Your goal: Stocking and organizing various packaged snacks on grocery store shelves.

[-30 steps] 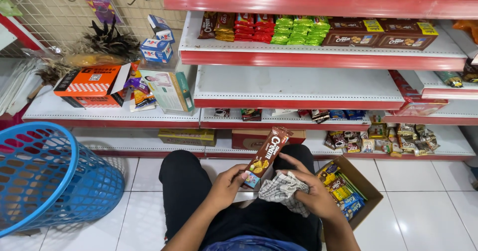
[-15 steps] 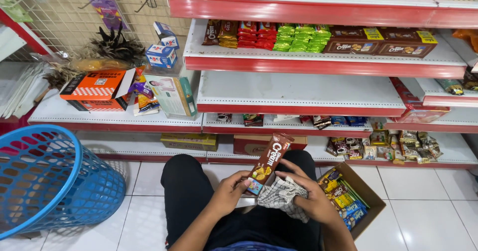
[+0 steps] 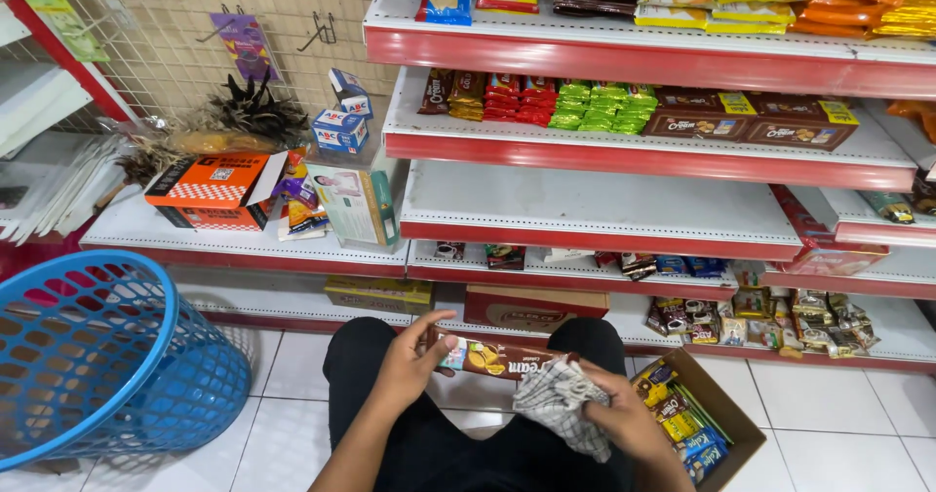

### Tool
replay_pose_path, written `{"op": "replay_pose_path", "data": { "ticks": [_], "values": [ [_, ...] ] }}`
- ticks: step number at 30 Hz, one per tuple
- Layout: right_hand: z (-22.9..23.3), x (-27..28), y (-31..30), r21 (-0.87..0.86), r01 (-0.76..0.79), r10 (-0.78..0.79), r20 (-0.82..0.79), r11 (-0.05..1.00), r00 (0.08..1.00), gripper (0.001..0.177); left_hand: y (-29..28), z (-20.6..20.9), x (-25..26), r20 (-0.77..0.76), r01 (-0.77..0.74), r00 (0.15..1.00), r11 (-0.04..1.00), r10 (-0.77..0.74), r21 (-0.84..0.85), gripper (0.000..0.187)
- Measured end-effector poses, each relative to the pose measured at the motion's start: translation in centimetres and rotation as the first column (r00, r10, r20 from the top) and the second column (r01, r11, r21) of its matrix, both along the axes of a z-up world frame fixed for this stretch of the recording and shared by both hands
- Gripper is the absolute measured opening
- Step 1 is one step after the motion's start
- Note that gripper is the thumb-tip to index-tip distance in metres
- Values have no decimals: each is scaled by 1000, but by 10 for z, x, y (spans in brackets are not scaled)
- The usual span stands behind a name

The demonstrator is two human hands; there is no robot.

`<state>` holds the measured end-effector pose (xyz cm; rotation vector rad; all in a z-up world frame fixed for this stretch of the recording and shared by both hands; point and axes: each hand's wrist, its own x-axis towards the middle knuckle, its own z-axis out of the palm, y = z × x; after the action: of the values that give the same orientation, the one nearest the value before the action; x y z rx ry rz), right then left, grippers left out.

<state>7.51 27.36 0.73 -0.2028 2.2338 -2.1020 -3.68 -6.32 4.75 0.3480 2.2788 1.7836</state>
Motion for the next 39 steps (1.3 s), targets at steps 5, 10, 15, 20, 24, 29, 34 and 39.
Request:
{"op": "replay_pose_path", "data": {
  "ticks": [5, 10, 15, 20, 24, 29, 34, 39],
  "values": [
    [-9, 2, -50, -325, 68, 15, 247, 943, 969, 58, 17, 1, -5, 304, -250, 946, 846, 110, 470, 52],
    [-4, -10, -92, -448, 179, -33, 315, 876, 949, 53, 50, -7, 9, 449, -371, 893, 609, 27, 701, 53],
    [39, -37, -108, -293, 19, 6, 84, 956, 996, 65, 56, 12, 6, 362, -210, 926, 651, -107, 729, 56],
    [44, -82, -96, -240, -66, 72, 16, 968, 997, 82, 49, 26, -32, 190, -35, 975, 768, -114, 640, 70],
    [109, -96, -111, 69, -97, 115, -331, 993, 937, 85, 44, 63, -59, 91, -43, 996, 759, -22, 650, 74],
    [142, -130, -97, 299, 76, 51, -395, 951, 917, 90, 23, 94, -134, -90, -35, 991, 855, 95, 518, 69],
    [152, -192, -67, 549, 258, 26, -456, 795, 890, 88, 15, 125, -238, -320, -145, 925, 969, 205, 202, 62],
    [184, -219, -67, 797, 283, -37, -312, 533, 949, 95, 25, 143, -326, -458, -250, 853, 966, 250, 61, 46]
  ]
}}
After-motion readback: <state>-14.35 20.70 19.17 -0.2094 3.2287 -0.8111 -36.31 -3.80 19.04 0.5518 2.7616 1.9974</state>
